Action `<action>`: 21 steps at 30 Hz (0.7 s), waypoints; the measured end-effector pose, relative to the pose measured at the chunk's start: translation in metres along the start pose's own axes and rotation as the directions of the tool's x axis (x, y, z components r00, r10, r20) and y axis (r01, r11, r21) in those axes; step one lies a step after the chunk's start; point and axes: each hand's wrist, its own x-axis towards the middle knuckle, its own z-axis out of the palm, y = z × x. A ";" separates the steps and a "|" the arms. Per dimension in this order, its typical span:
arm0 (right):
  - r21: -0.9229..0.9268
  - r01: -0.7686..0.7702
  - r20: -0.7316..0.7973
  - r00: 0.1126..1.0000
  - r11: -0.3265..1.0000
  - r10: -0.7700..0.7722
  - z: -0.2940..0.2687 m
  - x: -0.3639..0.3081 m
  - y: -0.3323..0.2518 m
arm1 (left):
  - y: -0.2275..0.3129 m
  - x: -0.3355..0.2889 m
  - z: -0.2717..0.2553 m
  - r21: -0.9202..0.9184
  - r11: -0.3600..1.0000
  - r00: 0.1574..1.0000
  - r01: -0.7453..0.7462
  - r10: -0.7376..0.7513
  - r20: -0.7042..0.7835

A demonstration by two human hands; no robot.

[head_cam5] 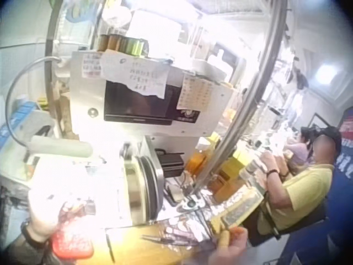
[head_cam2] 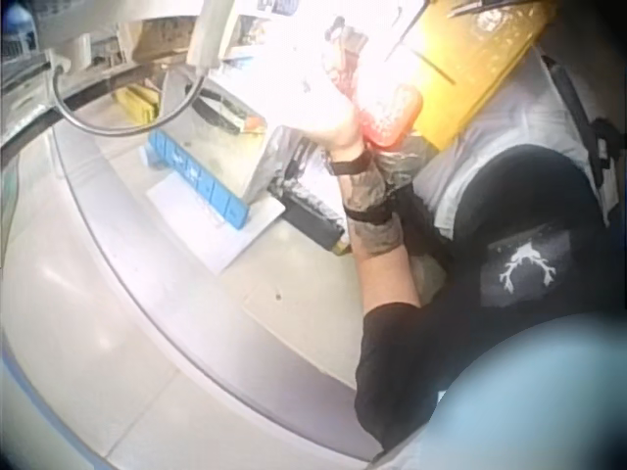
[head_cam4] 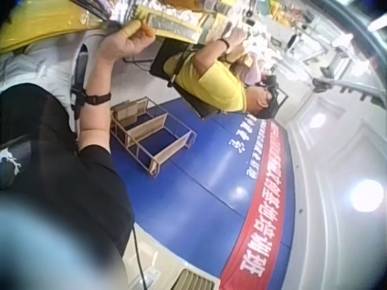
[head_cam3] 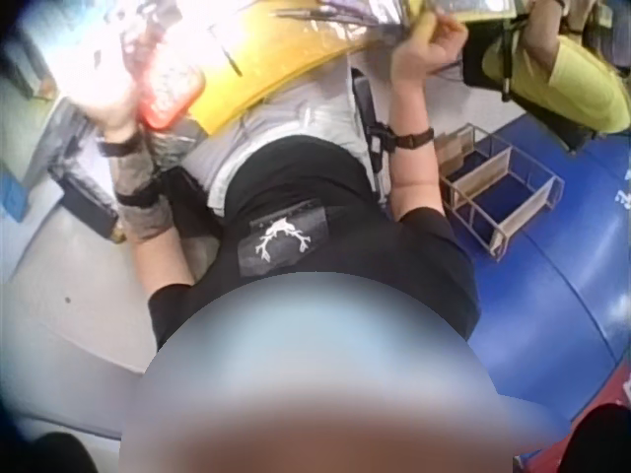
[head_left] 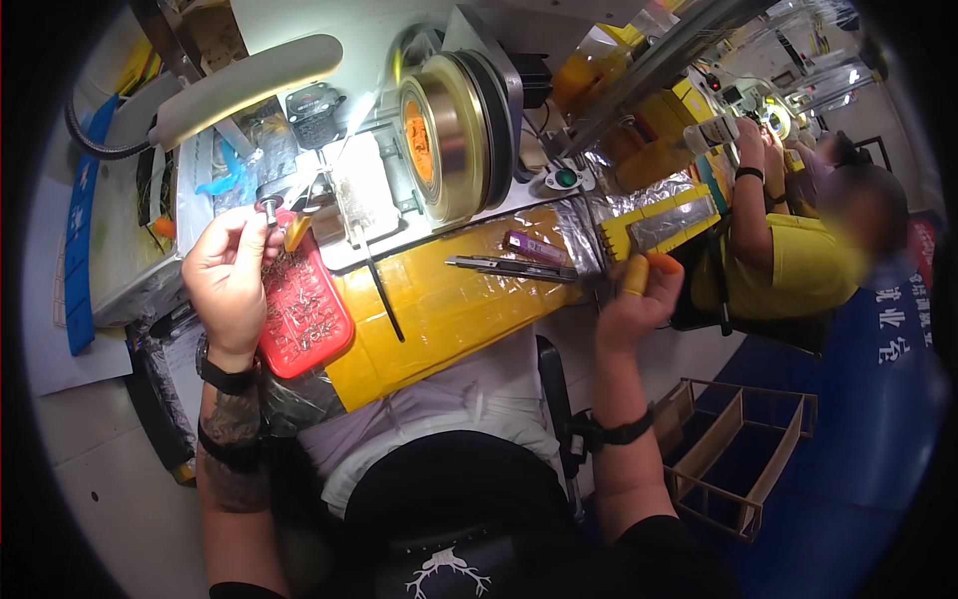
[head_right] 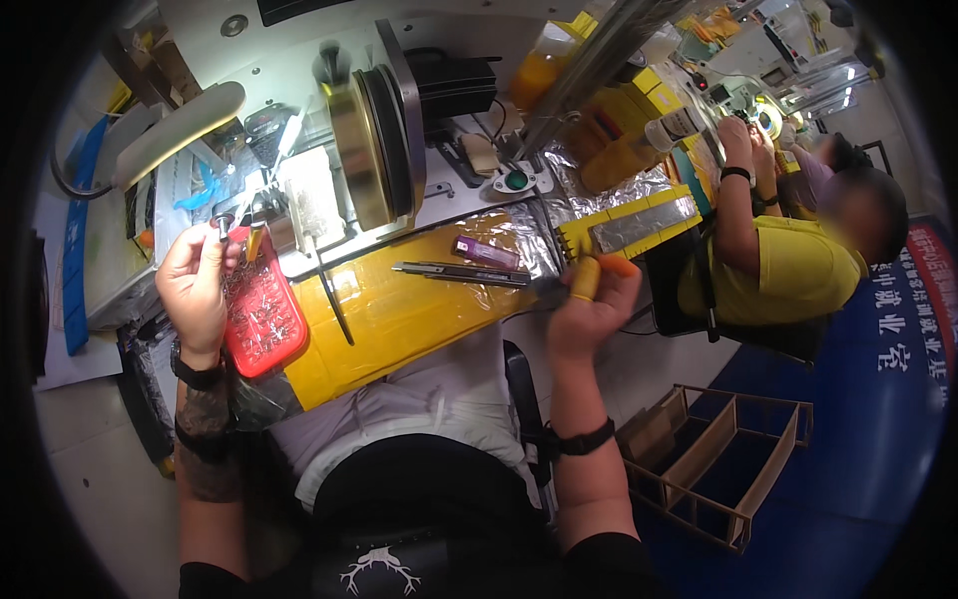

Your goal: The worker is assembling small components, applying adhesive, and using precision tools at a fabrication workstation.

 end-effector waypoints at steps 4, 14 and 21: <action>-0.099 -0.014 -0.171 0.985 0.995 -0.003 -0.081 0.009 0.012 | 0.010 0.002 0.008 -0.032 0.999 1.000 0.018 -0.018 0.001; 0.032 0.050 0.040 0.998 0.998 -0.051 -0.045 0.017 -0.040 | 0.032 0.008 -0.002 0.237 0.969 0.997 -0.066 0.052 0.062; 0.019 -0.219 0.441 0.878 0.976 0.188 0.056 0.028 -0.024 | 0.042 0.024 -0.004 0.232 0.972 0.982 -0.037 -0.007 0.188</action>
